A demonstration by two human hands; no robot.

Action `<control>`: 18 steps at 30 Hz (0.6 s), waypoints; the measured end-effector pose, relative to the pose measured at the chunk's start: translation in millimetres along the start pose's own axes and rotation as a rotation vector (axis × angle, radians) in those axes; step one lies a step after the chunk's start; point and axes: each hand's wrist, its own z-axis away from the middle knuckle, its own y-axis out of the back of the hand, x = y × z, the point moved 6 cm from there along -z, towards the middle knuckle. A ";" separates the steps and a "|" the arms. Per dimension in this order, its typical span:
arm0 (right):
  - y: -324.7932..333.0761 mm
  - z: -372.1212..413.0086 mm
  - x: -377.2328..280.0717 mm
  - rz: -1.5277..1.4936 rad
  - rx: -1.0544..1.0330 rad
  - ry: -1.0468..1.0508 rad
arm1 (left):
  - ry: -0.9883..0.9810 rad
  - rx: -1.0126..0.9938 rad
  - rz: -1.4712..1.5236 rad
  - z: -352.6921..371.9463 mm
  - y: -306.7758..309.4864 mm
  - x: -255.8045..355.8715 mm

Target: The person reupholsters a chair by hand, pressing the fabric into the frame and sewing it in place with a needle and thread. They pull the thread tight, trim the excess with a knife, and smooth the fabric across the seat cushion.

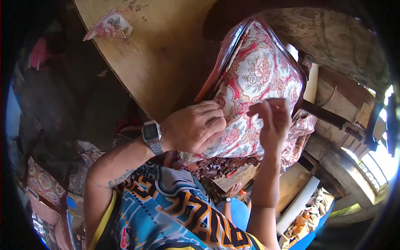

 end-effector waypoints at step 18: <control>-54.1 -41.3 1.6 0.603 -0.167 0.120 | 0.487 -0.053 -0.385 -8.5 -21.4 8.6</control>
